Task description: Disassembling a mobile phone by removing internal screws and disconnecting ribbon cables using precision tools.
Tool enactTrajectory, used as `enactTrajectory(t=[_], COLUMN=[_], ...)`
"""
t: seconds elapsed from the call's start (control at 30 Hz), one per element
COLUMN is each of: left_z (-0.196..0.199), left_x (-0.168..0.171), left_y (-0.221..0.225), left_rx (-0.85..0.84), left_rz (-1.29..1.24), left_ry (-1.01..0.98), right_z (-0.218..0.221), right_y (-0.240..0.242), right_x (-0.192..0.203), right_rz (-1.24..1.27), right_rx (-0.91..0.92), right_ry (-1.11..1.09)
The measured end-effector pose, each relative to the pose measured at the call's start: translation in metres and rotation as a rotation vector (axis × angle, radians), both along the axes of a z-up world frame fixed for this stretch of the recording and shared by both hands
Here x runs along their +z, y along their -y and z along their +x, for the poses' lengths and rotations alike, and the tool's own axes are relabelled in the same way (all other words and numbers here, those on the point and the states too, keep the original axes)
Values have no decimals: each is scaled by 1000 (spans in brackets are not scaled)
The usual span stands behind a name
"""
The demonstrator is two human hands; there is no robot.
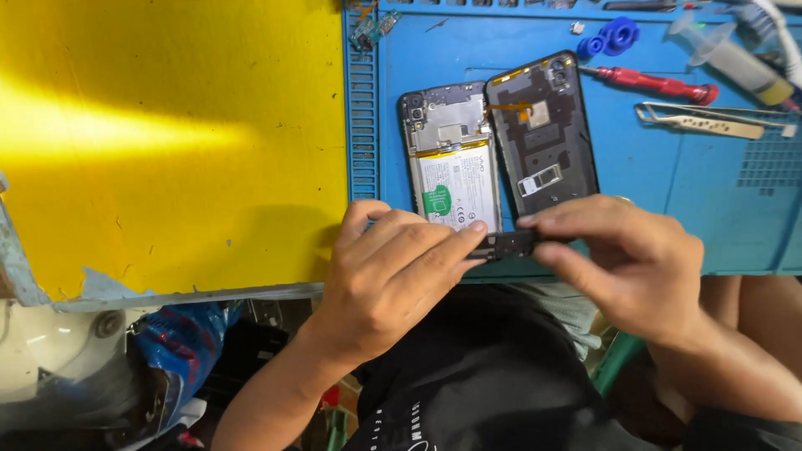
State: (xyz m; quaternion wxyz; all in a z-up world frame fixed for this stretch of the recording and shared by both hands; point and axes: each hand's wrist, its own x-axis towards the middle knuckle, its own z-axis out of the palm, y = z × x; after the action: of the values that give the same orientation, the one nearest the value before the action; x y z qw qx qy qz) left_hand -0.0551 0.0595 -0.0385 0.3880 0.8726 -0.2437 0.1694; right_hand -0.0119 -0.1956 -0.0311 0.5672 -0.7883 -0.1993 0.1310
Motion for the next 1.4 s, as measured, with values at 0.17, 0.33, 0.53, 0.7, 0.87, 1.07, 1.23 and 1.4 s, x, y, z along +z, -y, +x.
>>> enactTrajectory(t=[0.17, 0.33, 0.53, 0.7, 0.87, 1.07, 1.23, 1.4], left_z=[-6, -15, -18, -14, -9, -5, -5, -3], left_x=[0, -7, -9, -9, -9, -12, -13, -15], left_y=[-7, -14, -31, -36, -39, -36, -34, -32], left_rx=[-22, 6, 8, -24, -38, -4, 1, 13], left_rz=[0, 106, 149, 107, 88, 147, 162, 170], left_ry=[-79, -104, -153, -147, -154, -107, -157, -163], right_z=[16, 22, 24, 25, 29, 31, 32, 30], right_y=[-8, -8, -8, -10, -16, -18, -24, -20], right_x=[-2, -3, -11, -12, -5, -10, -14, -18], right_rz=[-165, -262, -345, -355, -363, -363, -332, -352], right_rx=[405, 630, 684, 704, 737, 734, 710, 717], right_ry=[546, 727, 752, 735, 713, 723, 813, 784])
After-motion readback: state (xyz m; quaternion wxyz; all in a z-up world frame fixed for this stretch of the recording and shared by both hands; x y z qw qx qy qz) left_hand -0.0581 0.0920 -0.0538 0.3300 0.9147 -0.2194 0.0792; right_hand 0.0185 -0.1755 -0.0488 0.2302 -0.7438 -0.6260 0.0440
